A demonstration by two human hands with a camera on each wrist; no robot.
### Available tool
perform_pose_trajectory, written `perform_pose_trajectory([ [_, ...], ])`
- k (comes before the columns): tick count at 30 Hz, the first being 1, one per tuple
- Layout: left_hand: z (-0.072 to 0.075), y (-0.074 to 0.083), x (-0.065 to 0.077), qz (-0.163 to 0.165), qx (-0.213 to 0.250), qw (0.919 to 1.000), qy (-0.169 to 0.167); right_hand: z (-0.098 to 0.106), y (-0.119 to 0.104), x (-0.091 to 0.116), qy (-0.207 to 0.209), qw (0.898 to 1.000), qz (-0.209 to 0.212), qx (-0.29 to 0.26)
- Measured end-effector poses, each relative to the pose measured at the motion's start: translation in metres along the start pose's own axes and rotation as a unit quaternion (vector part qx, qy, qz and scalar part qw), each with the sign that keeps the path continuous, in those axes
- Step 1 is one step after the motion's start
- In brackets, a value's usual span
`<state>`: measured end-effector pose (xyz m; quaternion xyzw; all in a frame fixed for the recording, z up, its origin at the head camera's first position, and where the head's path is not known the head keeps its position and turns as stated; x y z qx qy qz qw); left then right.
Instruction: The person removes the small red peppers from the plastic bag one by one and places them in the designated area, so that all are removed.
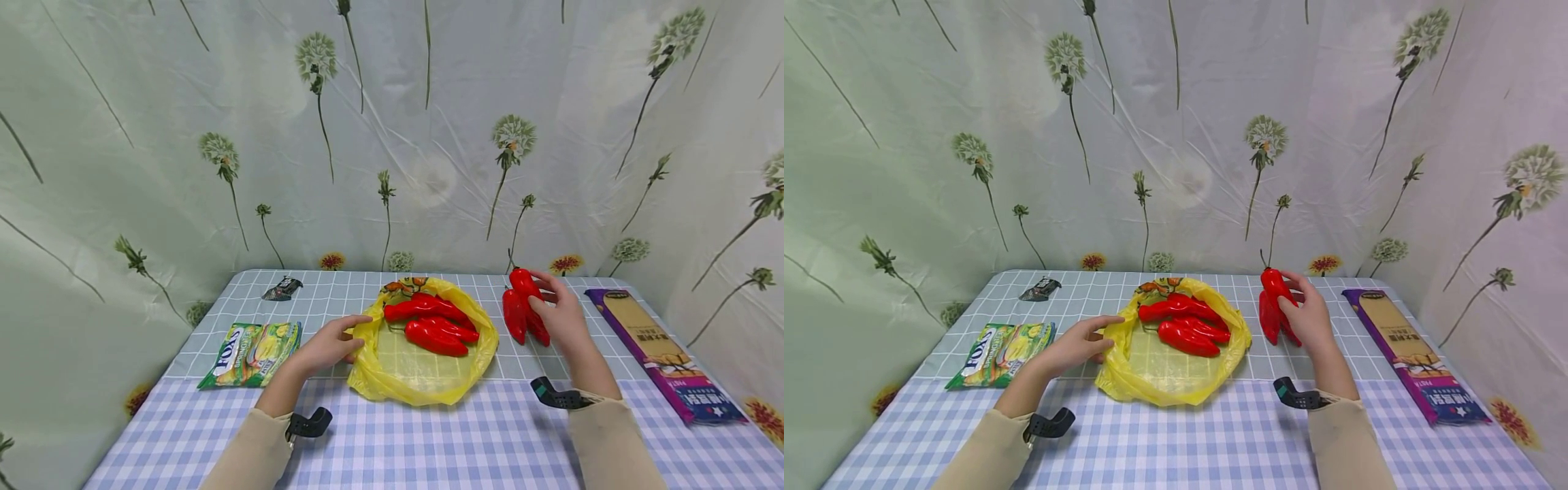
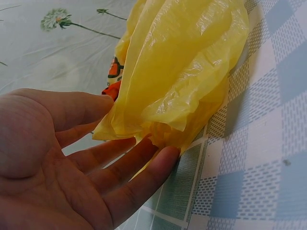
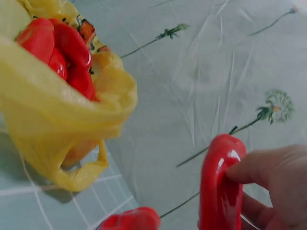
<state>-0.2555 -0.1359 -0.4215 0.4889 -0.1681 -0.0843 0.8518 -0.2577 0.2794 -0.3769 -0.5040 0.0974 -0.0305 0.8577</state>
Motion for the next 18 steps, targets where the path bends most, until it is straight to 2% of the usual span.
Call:
perform_pose_trajectory([
  [8,0.0,0.0,0.0,-0.004,-0.002,1.0,-0.004,0.007,0.017,-0.003,0.039,0.999,-0.034,0.002],
  [18,0.0,-0.001,0.0,-0.008,0.007,0.9999,-0.006,0.014,0.033,-0.007,0.088,0.992,-0.083,-0.032],
])
Point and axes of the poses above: each hand's wrist, its own x-axis away from the middle knuckle, its own z-axis out of the back of the hand, y = z × x, the point moved 2 cm from there along -x, towards the middle knuckle, and after that the axes turned 5 degrees about z, right-handed, at the moved point
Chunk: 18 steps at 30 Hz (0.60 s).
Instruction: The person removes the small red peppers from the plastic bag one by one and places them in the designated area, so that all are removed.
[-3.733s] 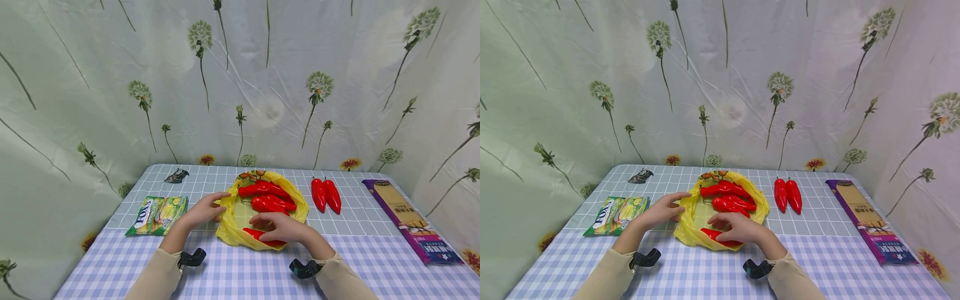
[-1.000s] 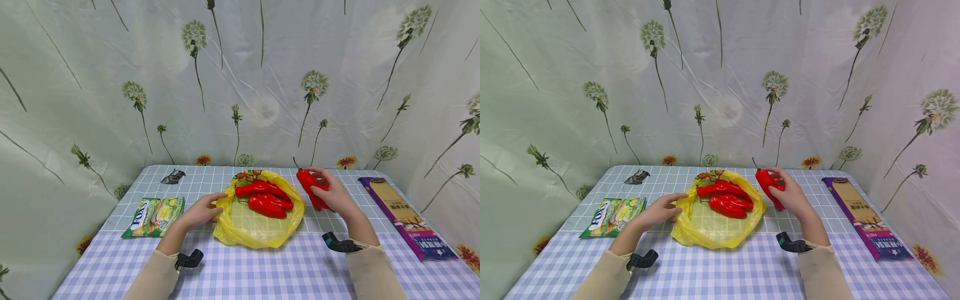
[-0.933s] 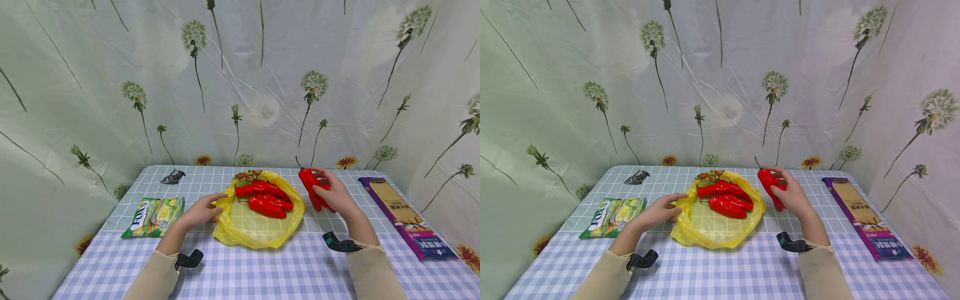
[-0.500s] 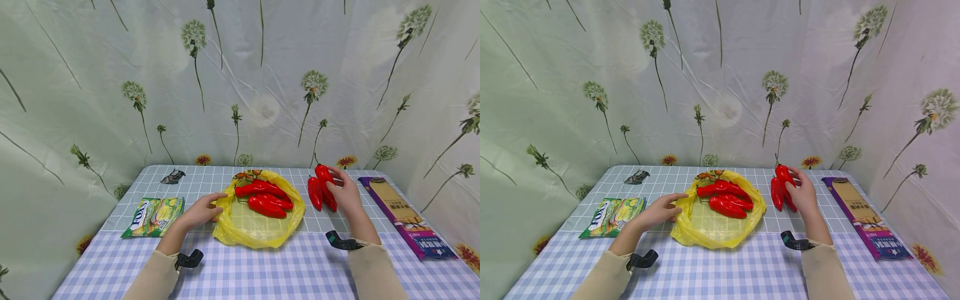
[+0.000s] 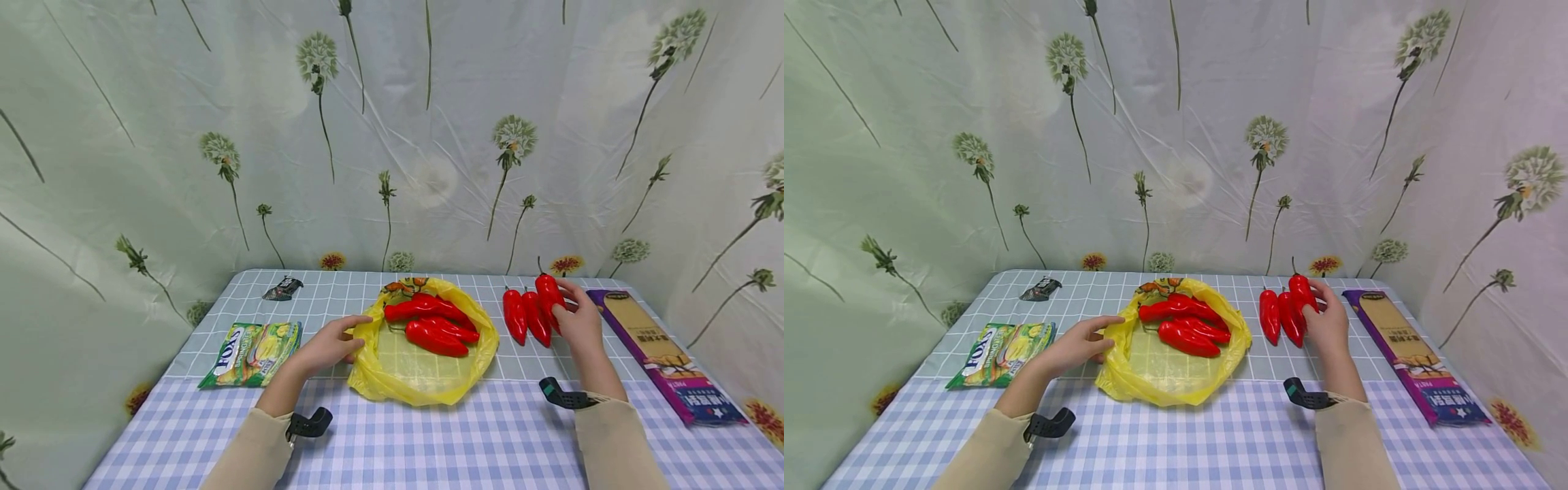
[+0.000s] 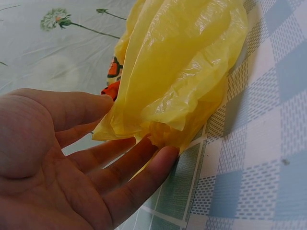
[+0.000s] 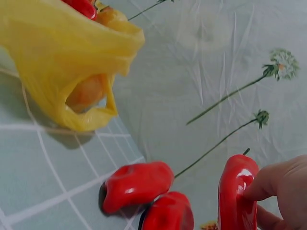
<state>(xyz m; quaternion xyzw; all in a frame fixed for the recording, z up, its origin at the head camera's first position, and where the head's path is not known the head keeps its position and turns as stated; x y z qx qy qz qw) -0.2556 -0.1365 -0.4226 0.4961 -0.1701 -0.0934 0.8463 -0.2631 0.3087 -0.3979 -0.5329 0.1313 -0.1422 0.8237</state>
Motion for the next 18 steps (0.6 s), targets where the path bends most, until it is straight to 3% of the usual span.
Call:
perform_pose_trajectory([
  [18,-0.002,-0.001,-0.001,0.008,-0.002,1.0,0.004,0.007,0.03,-0.007,0.048,0.997,-0.009,0.052],
])
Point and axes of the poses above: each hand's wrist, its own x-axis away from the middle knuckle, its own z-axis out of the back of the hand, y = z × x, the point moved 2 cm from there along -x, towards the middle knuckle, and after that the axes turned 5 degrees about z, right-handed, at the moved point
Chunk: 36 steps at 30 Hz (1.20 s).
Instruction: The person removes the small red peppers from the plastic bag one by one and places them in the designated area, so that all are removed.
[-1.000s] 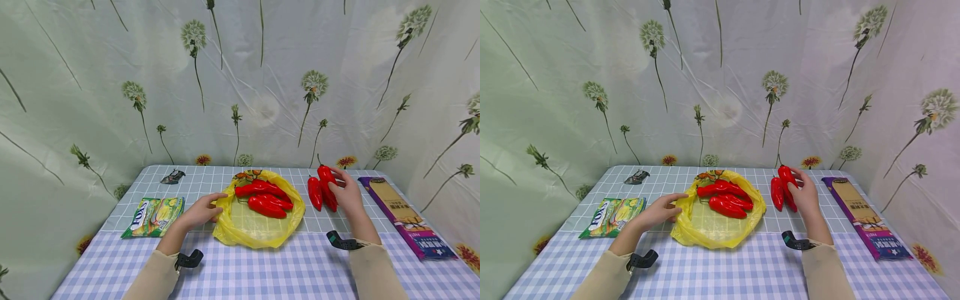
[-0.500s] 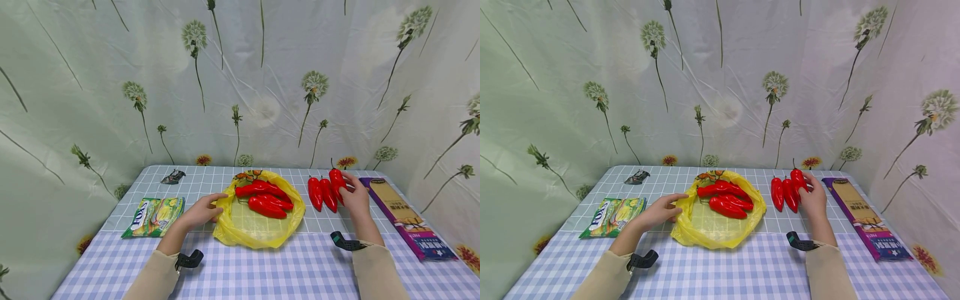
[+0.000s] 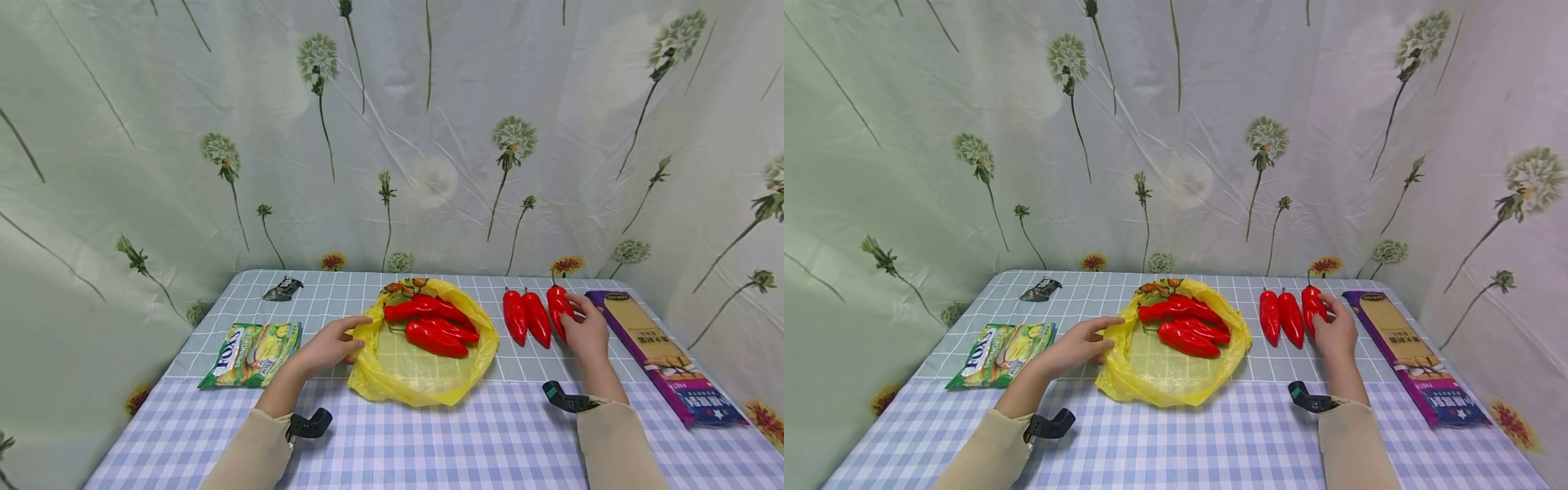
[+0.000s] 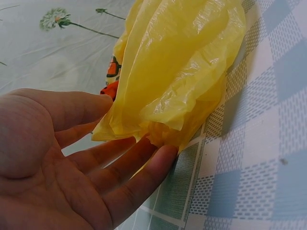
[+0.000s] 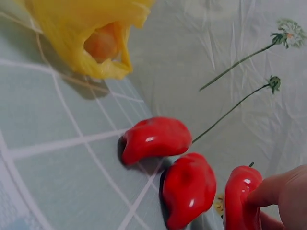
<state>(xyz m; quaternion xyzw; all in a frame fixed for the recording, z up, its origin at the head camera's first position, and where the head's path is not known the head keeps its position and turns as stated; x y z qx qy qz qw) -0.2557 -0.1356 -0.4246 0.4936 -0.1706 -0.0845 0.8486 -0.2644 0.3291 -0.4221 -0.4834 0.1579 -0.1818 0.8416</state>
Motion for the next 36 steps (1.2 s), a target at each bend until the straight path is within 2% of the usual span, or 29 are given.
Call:
perform_pose_trajectory([
  [4,0.0,0.0,0.001,-0.002,0.005,1.0,0.0,-0.001,0.007,-0.002,0.011,1.0,-0.011,0.01],
  [10,0.0,0.001,0.001,-0.004,0.006,1.0,0.001,-0.003,0.016,-0.004,0.012,0.999,-0.005,0.031],
  [18,0.0,0.001,0.002,0.008,0.001,0.9999,0.007,-0.003,0.017,-0.004,0.007,0.999,-0.011,0.046],
  [26,0.0,0.001,0.002,0.006,-0.001,1.0,0.005,-0.004,0.016,-0.001,-0.015,0.998,-0.021,0.055],
  [36,-0.001,0.0,0.001,0.01,-0.001,0.9999,0.005,-0.007,0.018,-0.002,-0.044,0.998,-0.004,0.048],
])
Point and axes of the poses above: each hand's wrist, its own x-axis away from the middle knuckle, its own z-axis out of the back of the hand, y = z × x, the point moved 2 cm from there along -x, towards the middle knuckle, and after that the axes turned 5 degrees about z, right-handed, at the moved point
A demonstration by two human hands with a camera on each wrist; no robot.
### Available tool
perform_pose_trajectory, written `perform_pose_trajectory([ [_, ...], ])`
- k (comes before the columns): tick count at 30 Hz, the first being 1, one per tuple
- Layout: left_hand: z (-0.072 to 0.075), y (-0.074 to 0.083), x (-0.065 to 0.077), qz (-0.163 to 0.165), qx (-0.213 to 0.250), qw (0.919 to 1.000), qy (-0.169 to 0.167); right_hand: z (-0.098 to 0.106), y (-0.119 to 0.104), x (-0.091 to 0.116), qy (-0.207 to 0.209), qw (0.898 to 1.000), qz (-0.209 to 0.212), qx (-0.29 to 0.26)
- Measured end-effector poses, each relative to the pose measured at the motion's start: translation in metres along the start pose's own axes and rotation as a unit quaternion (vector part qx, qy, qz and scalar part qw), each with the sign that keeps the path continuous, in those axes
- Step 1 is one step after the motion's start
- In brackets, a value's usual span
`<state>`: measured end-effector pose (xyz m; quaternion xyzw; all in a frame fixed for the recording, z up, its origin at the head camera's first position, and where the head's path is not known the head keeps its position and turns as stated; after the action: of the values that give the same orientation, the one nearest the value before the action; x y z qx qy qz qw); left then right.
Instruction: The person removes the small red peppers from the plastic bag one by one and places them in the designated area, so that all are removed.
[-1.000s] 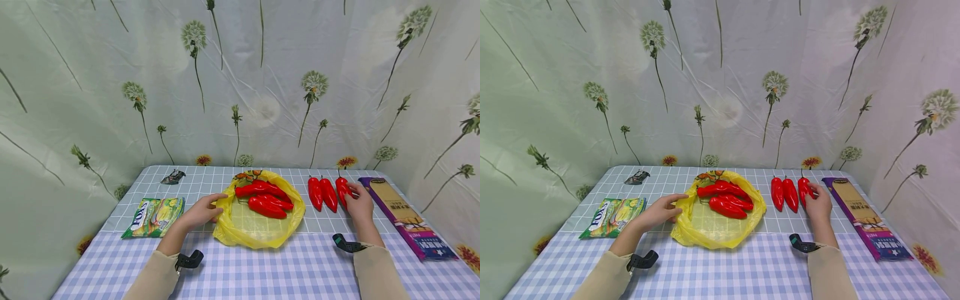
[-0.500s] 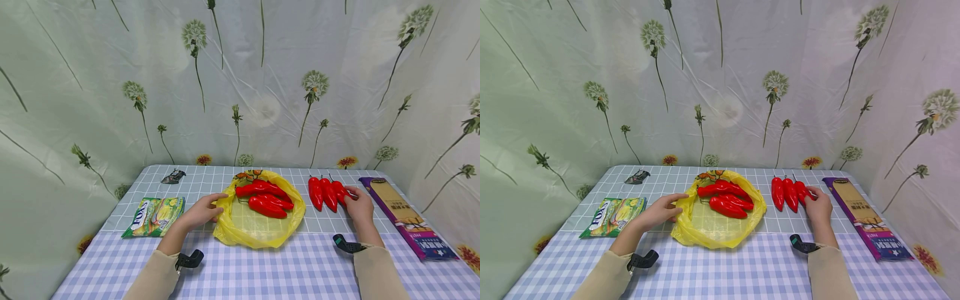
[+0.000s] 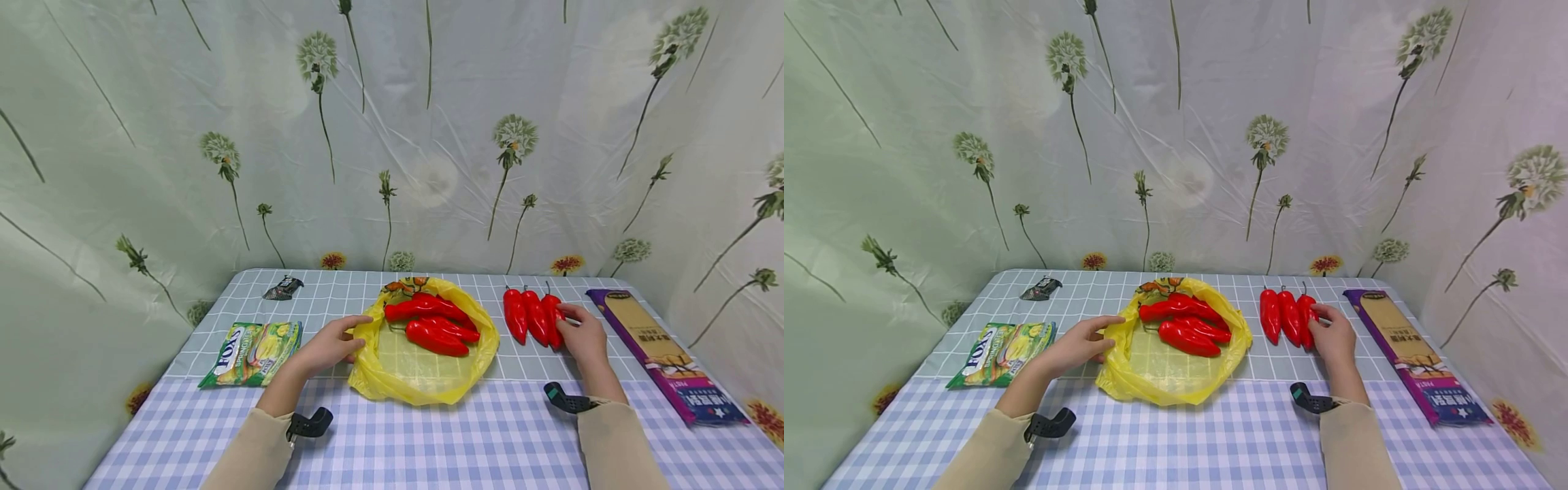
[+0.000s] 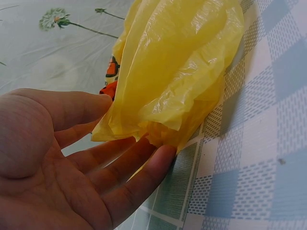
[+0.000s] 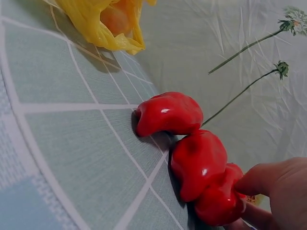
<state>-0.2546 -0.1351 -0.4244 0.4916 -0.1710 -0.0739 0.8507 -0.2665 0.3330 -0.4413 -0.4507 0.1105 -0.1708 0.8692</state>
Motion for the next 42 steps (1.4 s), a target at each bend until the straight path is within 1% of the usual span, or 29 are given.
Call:
perform_pose_trajectory([
  [5,0.0,0.001,0.001,0.001,0.0,1.0,-0.001,-0.003,0.001,-0.002,-0.021,1.0,-0.006,0.008],
  [8,0.0,0.001,0.002,0.001,0.002,1.0,0.0,-0.004,0.0,-0.002,-0.031,0.999,0.0,0.009],
  [12,0.0,0.002,0.001,-0.002,0.0,1.0,0.003,-0.004,-0.002,-0.002,-0.037,0.999,0.007,0.011],
  [16,0.0,0.002,0.001,-0.003,0.0,1.0,0.003,-0.004,-0.004,-0.001,-0.039,0.999,0.001,0.013],
  [24,0.0,0.002,0.001,-0.003,0.001,1.0,0.002,0.0,-0.014,0.001,-0.001,1.0,-0.001,0.019],
  [27,0.001,0.002,0.001,-0.008,0.004,1.0,0.001,0.001,-0.019,0.002,0.001,1.0,0.005,0.017],
  [31,0.0,0.001,0.001,-0.011,0.008,0.9999,0.0,0.001,-0.03,0.005,0.0,1.0,0.019,0.014],
  [35,0.0,0.001,0.001,-0.011,0.007,0.9999,0.0,0.001,-0.047,0.01,0.0,0.999,0.038,0.012],
  [42,0.001,-0.001,-0.001,-0.005,0.004,1.0,0.0,-0.005,-0.076,0.023,-0.014,0.997,0.072,0.002],
])
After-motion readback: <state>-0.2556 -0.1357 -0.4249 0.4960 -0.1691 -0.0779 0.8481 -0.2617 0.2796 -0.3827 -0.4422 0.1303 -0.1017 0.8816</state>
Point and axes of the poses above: each hand's wrist, its own x-axis away from the middle knuckle, its own z-axis out of the back of the hand, y = z × x, the point moved 2 cm from there along -x, towards the middle knuckle, and after that the axes turned 5 degrees about z, right-handed, at the moved point
